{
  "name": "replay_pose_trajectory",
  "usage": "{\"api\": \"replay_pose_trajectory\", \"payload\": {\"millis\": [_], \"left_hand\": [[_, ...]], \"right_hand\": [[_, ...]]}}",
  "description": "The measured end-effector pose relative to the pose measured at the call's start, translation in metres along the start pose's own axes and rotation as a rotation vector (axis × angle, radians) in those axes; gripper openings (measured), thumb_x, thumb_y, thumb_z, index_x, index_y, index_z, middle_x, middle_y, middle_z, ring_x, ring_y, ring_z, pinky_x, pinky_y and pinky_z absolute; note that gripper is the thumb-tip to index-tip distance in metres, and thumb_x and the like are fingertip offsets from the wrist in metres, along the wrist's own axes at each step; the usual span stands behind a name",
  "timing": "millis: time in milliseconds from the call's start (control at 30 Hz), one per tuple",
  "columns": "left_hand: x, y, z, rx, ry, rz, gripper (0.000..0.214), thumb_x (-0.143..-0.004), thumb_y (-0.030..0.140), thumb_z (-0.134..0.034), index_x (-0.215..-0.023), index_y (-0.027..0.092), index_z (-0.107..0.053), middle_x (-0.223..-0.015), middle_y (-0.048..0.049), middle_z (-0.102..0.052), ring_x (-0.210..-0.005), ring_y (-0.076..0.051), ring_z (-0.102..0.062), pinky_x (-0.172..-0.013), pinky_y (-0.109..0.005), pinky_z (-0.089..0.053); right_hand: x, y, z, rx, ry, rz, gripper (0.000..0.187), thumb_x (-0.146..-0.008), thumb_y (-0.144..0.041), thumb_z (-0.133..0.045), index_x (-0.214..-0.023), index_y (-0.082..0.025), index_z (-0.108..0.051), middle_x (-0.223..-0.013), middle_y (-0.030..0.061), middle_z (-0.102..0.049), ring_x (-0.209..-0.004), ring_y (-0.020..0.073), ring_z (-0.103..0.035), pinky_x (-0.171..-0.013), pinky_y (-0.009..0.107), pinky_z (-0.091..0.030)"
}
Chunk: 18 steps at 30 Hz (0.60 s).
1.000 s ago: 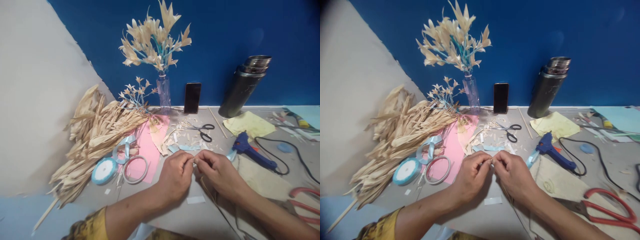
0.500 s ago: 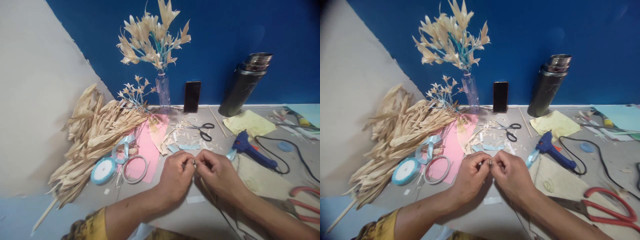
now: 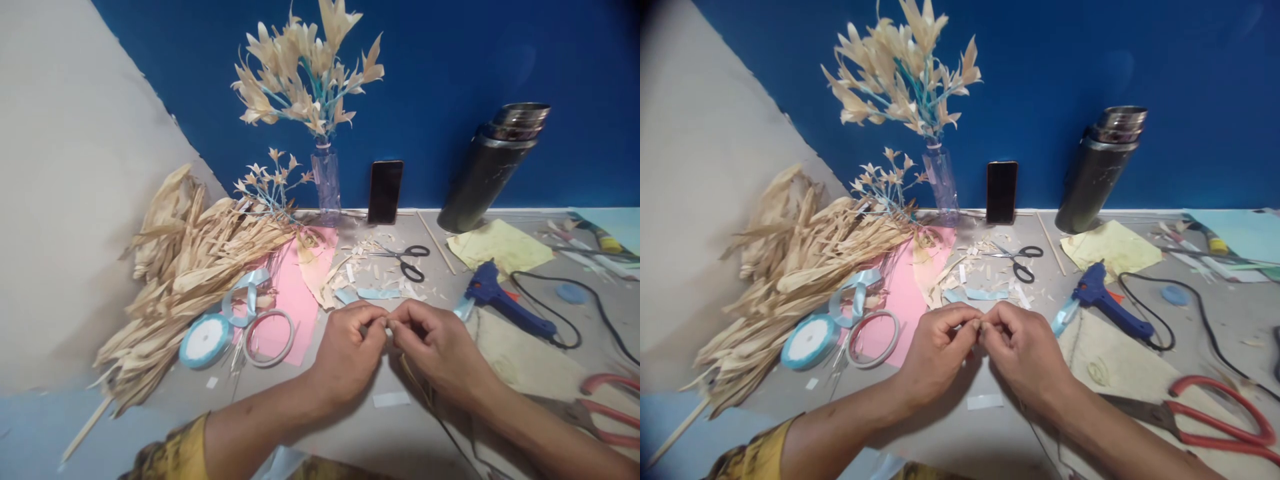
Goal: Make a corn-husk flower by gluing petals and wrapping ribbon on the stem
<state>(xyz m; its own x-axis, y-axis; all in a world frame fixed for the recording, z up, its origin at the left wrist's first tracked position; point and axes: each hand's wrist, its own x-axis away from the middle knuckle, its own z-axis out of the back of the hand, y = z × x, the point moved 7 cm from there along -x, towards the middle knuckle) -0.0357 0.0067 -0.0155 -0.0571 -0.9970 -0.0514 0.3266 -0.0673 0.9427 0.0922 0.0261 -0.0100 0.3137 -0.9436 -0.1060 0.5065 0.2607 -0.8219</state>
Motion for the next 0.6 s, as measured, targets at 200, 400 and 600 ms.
{"api": "replay_pose_trajectory", "payload": {"millis": [200, 400, 600], "left_hand": [[0.002, -0.006, -0.003, 0.094, -0.03, 0.07, 0.024, -0.088, 0.016, -0.053, -0.073, 0.018, -0.072, -0.071, 0.0007, -0.065, -0.057, -0.009, -0.056, -0.057, -0.02, -0.045], [0.002, -0.013, -0.006, 0.187, -0.033, 0.125, 0.022, -0.089, 0.021, -0.054, -0.077, 0.018, -0.072, -0.066, 0.0015, -0.063, -0.052, -0.01, -0.057, -0.05, -0.02, -0.045], [0.001, -0.009, -0.002, 0.092, -0.034, 0.073, 0.021, -0.09, 0.021, -0.055, -0.08, 0.018, -0.074, -0.074, -0.0011, -0.068, -0.06, -0.011, -0.06, -0.057, -0.021, -0.047]], "right_hand": [[0.0, 0.0, 0.001, -0.023, 0.016, -0.054, 0.02, -0.076, -0.031, -0.047, -0.06, -0.021, -0.053, -0.052, -0.003, -0.053, -0.051, 0.013, -0.047, -0.049, 0.023, -0.034], [-0.001, 0.003, 0.001, -0.066, -0.002, -0.08, 0.02, -0.077, -0.031, -0.048, -0.062, -0.021, -0.056, -0.054, -0.0022, -0.056, -0.052, 0.0134, -0.05, -0.05, 0.023, -0.035], [0.0, 0.002, 0.0, 0.032, 0.004, -0.003, 0.023, -0.082, -0.031, -0.049, -0.064, -0.02, -0.058, -0.055, -0.0021, -0.058, -0.052, 0.0133, -0.05, -0.051, 0.024, -0.034]]}}
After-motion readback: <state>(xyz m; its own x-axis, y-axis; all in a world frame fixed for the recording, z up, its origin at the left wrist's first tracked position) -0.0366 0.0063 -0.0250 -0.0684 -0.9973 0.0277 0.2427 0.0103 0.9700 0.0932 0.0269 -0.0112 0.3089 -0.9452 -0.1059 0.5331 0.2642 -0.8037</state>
